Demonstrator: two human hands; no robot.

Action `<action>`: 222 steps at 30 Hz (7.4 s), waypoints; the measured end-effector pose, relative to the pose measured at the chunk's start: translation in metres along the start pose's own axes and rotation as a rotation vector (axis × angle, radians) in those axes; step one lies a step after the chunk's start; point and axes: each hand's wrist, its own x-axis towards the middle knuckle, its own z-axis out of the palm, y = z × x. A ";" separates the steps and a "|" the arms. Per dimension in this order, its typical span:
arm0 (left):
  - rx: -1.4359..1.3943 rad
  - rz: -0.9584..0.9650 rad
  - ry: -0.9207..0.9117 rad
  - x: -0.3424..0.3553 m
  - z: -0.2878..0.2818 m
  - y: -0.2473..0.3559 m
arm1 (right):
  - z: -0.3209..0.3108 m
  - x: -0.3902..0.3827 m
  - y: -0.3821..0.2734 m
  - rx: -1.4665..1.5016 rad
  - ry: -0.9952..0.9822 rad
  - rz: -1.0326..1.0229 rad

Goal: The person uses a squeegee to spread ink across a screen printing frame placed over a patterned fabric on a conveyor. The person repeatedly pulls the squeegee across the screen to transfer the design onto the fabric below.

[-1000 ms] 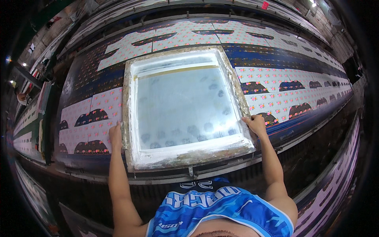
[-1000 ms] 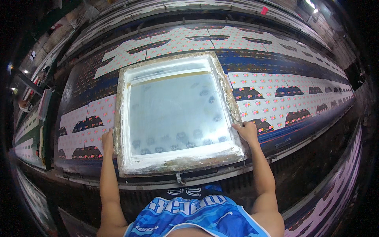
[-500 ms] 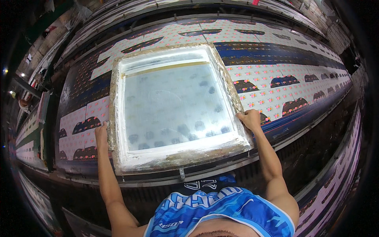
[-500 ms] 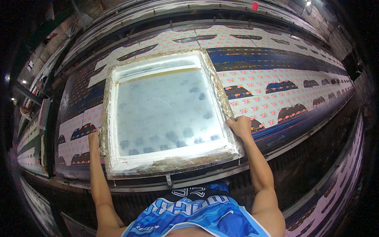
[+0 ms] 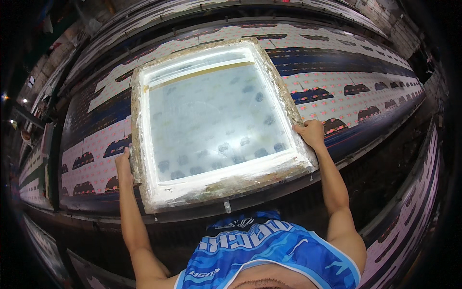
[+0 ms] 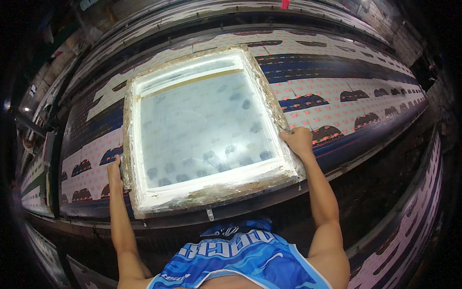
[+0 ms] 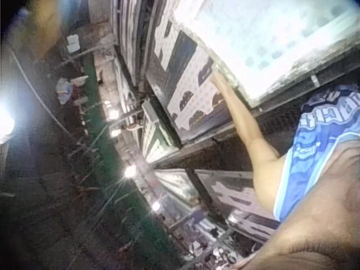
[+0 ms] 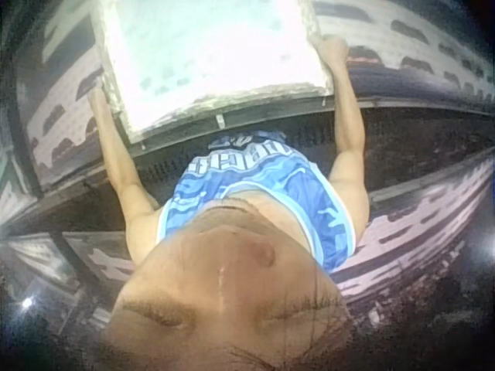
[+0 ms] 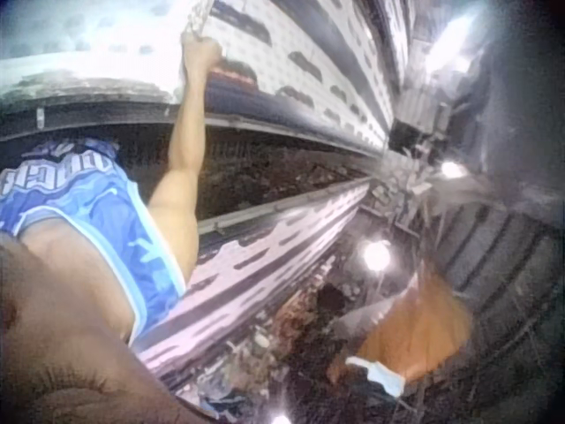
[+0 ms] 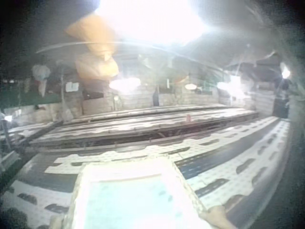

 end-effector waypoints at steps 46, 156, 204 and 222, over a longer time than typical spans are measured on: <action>0.136 0.076 0.072 -0.237 0.500 -0.046 | -0.157 0.200 0.494 -0.018 -0.021 -0.084; 0.404 0.085 0.034 -0.239 0.520 -0.047 | -0.116 0.054 0.294 -0.083 -0.205 -0.860; 0.009 0.103 0.031 -0.420 0.754 0.087 | -0.367 0.325 0.695 -0.086 0.105 -0.092; -0.019 0.088 -0.030 -0.515 1.073 0.072 | -0.484 0.460 0.962 -0.113 0.037 0.073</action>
